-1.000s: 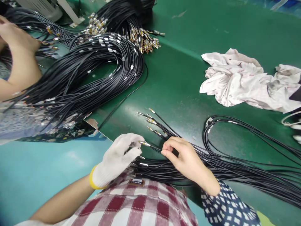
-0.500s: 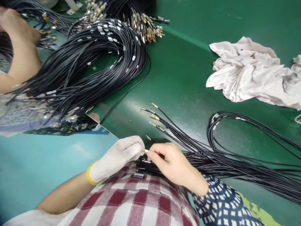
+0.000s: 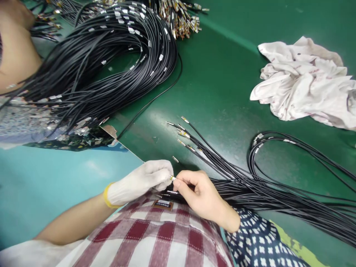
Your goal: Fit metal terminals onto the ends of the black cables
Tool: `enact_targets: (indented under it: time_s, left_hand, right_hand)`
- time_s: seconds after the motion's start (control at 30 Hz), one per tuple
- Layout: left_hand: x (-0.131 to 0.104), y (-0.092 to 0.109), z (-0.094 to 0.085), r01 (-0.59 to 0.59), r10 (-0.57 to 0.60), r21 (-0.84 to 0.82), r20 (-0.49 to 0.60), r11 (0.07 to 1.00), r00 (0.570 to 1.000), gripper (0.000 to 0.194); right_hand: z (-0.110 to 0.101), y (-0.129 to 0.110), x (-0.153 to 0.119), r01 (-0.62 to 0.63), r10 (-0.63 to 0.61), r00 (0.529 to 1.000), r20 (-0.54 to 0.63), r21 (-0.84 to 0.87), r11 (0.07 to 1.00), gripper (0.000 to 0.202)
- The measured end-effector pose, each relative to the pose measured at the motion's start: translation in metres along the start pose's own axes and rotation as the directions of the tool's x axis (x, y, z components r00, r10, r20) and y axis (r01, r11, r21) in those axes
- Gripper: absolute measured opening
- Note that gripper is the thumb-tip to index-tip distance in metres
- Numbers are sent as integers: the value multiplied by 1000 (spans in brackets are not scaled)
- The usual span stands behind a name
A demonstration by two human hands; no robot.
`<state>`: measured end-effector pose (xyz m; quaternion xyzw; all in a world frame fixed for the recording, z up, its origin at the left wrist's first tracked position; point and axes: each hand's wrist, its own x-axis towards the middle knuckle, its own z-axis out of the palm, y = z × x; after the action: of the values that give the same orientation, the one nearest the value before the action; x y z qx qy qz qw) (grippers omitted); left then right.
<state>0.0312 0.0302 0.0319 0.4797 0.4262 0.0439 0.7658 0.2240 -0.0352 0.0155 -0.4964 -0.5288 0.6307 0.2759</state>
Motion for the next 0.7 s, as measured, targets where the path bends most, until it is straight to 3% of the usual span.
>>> enact_targets:
  time_s: [0.23, 0.7]
  left_hand:
    - [2, -1, -4, -39, 43, -47, 84, 998, 996, 23]
    - [6, 5, -9, -10, 2, 51, 143, 999, 990, 26]
  right_hand:
    - [1, 4, 0, -23, 23, 1000, -11, 41, 999, 38]
    - [8, 4, -2, 75, -80, 993, -90, -57, 996, 39]
